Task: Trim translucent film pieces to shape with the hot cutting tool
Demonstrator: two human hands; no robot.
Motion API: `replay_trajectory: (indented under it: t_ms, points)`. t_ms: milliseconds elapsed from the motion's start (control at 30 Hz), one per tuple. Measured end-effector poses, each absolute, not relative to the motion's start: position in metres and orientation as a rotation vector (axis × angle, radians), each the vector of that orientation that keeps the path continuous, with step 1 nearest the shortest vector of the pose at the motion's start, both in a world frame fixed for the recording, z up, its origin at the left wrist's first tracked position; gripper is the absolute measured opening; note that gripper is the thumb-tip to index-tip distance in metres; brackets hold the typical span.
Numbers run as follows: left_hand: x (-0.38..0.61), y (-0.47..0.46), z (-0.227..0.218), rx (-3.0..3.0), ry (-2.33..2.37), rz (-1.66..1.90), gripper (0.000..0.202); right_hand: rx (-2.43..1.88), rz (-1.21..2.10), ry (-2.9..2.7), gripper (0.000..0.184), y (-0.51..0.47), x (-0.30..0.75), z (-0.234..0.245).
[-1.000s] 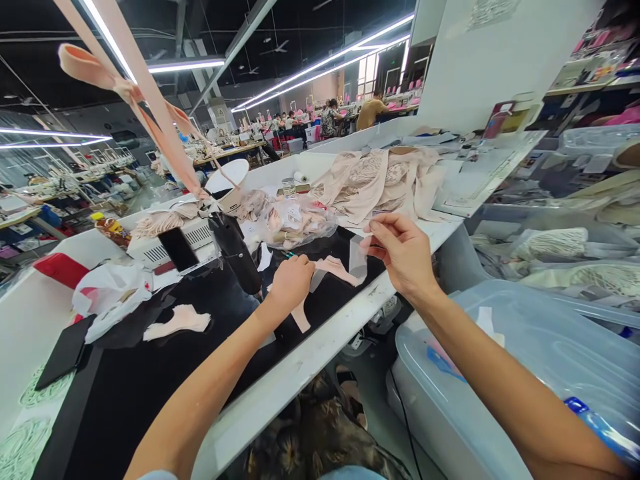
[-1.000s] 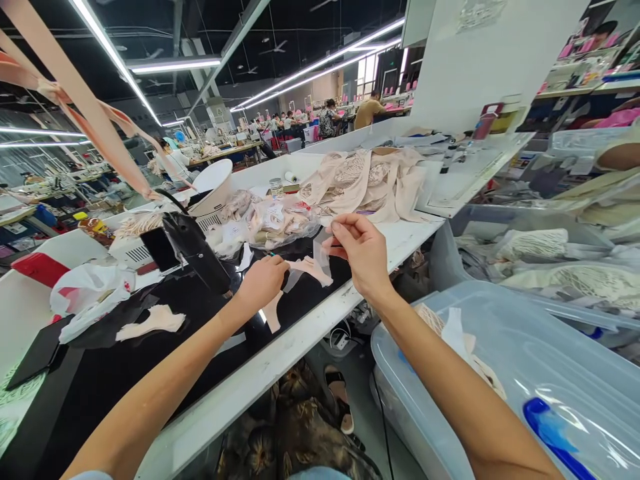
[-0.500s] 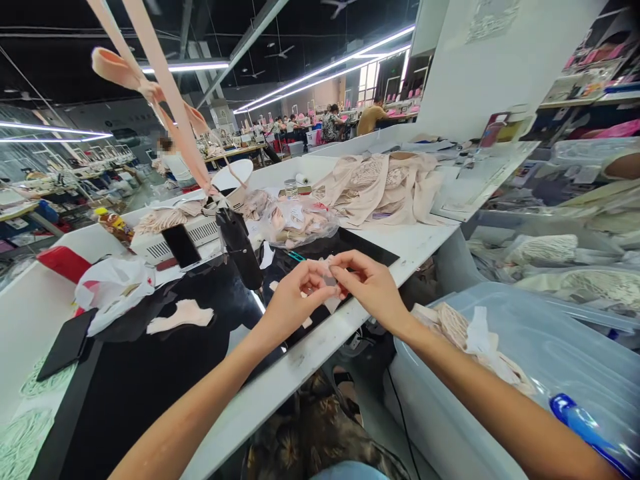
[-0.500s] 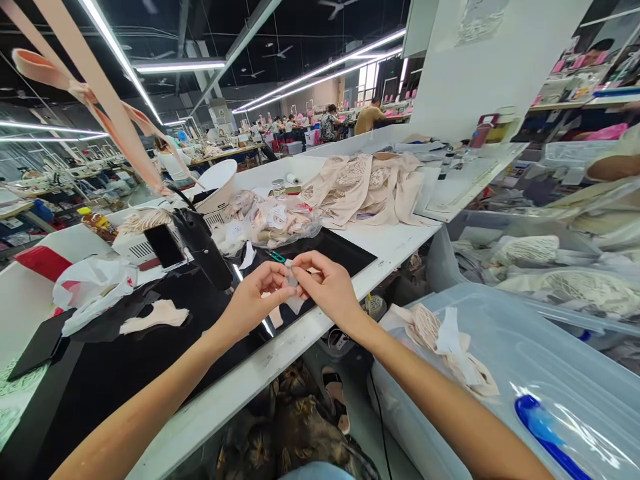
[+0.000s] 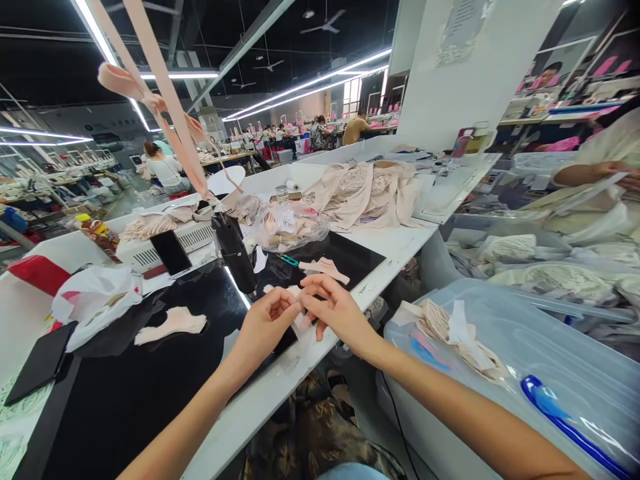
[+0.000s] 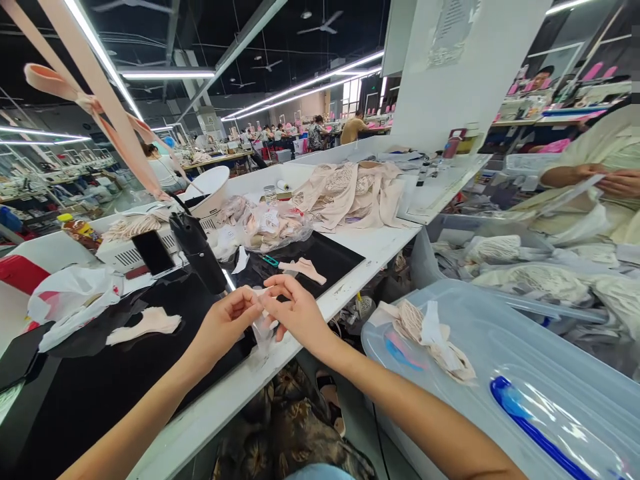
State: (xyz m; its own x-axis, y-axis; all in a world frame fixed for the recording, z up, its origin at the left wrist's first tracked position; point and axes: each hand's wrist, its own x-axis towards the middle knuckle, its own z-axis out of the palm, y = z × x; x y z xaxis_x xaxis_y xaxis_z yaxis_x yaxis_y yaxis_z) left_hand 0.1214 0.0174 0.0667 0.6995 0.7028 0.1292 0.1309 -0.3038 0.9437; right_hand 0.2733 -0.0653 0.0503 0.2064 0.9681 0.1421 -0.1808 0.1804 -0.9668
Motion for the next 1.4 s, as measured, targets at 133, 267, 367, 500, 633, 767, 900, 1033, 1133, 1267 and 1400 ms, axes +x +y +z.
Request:
replay_trajectory:
  t_ms: [133,267,367,500,633,767,900,1033,1133,1267,1400]
  points:
    - [0.114,0.016,0.062,1.787,0.649,0.679,0.028,-1.003,1.148,-0.943,0.052,-0.071,0.265,0.045]
    - [0.108,0.014,0.061,1.732,0.655,0.668,0.028,-1.002,1.239,-0.925,0.055,-0.073,0.259,0.038]
    - [0.105,0.011,0.063,1.679,0.680,0.676,0.030,-1.015,1.293,-0.928,0.052,-0.072,0.256,0.031]
    - [0.102,0.006,0.066,1.629,0.751,0.675,0.032,-1.041,1.350,-0.963,0.046,-0.073,0.256,0.025]
    - [0.098,0.004,0.067,1.629,0.792,0.705,0.031,-1.093,1.371,-1.010,0.039,-0.076,0.257,0.024]
    - [0.091,0.003,0.067,1.600,0.813,0.731,0.029,-1.149,1.363,-1.031,0.037,-0.078,0.259,0.023]
    - [0.081,0.003,0.067,1.542,0.817,0.711,0.029,-1.209,1.323,-1.058,0.035,-0.079,0.263,0.024]
    - [0.073,0.006,0.063,1.500,0.829,0.678,0.028,-1.285,1.285,-1.081,0.034,-0.082,0.269,0.025]
    - [0.069,0.009,0.060,1.455,0.858,0.670,0.027,-1.336,1.265,-1.066,0.034,-0.084,0.273,0.024]
    - [0.065,0.011,0.058,1.378,0.868,0.676,0.029,-1.371,1.271,-1.025,0.038,-0.085,0.279,0.019]
    - [0.059,0.011,0.057,1.318,0.882,0.673,0.032,-1.409,1.260,-0.998,0.038,-0.084,0.282,0.016]
